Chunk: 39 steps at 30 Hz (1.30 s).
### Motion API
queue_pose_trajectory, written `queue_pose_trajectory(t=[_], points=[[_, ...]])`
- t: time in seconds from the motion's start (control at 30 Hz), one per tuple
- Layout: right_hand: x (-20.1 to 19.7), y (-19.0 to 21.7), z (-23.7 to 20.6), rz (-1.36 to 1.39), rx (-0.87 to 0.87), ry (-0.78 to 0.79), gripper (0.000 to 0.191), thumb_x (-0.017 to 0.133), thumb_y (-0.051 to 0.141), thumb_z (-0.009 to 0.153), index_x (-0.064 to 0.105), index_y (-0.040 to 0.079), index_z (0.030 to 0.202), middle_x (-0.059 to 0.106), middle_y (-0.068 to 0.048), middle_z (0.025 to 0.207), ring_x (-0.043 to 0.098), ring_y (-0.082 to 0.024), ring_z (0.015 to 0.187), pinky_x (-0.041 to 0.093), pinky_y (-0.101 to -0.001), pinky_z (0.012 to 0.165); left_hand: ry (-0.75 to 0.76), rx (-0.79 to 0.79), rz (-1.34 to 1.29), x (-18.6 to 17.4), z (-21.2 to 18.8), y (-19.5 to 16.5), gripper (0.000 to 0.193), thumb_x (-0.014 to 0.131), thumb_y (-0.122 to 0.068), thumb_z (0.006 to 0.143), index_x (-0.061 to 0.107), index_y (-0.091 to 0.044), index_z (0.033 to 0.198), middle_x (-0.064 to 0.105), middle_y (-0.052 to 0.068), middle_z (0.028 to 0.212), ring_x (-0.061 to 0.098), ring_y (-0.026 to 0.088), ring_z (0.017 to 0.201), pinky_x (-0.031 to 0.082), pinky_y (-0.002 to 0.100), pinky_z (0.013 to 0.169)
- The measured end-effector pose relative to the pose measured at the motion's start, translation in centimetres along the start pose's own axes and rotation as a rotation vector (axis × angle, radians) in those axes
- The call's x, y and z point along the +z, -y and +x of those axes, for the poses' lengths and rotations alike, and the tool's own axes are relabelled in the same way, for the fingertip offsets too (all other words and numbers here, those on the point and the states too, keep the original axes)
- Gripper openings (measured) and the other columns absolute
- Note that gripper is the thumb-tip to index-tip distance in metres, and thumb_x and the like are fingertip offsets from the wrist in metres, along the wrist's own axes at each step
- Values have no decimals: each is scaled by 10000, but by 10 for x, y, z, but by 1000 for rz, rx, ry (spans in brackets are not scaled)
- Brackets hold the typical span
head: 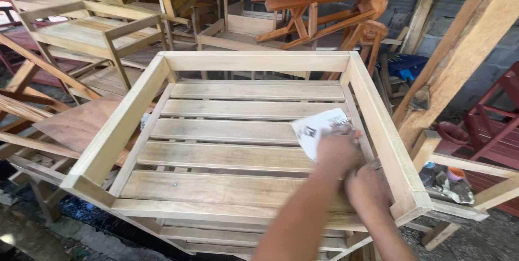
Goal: The person sands the slatted top and frame of an unfinished wooden furniture piece using a sheet of sandpaper, rubbing it back and forth across the wooden slats and rails while steadying the frame with the other hand.
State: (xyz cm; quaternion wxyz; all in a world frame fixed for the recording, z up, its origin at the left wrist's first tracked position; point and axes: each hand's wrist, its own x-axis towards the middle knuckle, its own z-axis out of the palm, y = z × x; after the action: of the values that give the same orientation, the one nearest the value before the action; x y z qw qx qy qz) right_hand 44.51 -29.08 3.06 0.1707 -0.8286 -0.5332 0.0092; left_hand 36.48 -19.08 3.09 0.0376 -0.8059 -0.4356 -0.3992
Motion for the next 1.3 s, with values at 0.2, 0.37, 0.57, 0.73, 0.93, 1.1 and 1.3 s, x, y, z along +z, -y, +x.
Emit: queue_pose_trajectory(t=[0.2,0.37,0.57,0.73,0.93,1.1,1.3], points=[[10,-1,4,87,8,-84,534,556,312,975,549,-146,1248,708,-360,1079,709,-483,991,566,-543,892,5,-144,-90,-83,-80,155,384,420,-194,1010,622,-148,1333,741,137,1175,718,384,924,542,543,862],[11,3,-2,112,-14,-170,588,576,330,953,521,-164,1268,677,-386,1106,690,-504,1003,558,-542,896,138,-775,316,-202,-148,290,460,311,-374,1068,654,-286,1361,714,154,1229,666,382,1124,498,538,974],[3,6,-1,106,36,-127,607,539,342,991,488,-133,1366,660,-385,1193,667,-519,1082,539,-579,926,-114,-59,250,-50,-102,79,424,522,-189,996,541,-1,1376,606,243,1359,550,399,1278,402,588,1053],[3,1,6,88,30,-109,728,549,359,980,370,-143,1477,596,-400,1287,624,-518,1154,511,-567,969,86,-227,-189,-111,-157,115,353,484,-110,917,670,-110,1217,705,147,1274,652,352,1203,495,500,1017],[-7,19,-13,-101,17,-85,728,501,417,988,321,-25,1538,406,-402,1462,451,-478,1324,426,-598,1010,388,-814,365,-216,-194,219,442,340,-180,1067,513,-141,1471,765,174,1050,746,307,931,575,447,878],[-2,68,-40,-249,-392,-93,551,373,479,1028,408,287,1543,391,8,1620,247,-259,1590,200,-572,1270,49,-95,46,-74,-160,94,371,533,-177,972,628,-71,1315,591,249,1428,490,438,1369,341,582,1119],[3,72,-34,-347,-455,218,567,216,562,997,207,518,1562,75,237,1685,63,-94,1570,12,-510,1275,130,-679,-104,-226,-216,226,403,388,-150,996,616,-182,1327,645,127,1325,674,366,1080,531,526,978]])
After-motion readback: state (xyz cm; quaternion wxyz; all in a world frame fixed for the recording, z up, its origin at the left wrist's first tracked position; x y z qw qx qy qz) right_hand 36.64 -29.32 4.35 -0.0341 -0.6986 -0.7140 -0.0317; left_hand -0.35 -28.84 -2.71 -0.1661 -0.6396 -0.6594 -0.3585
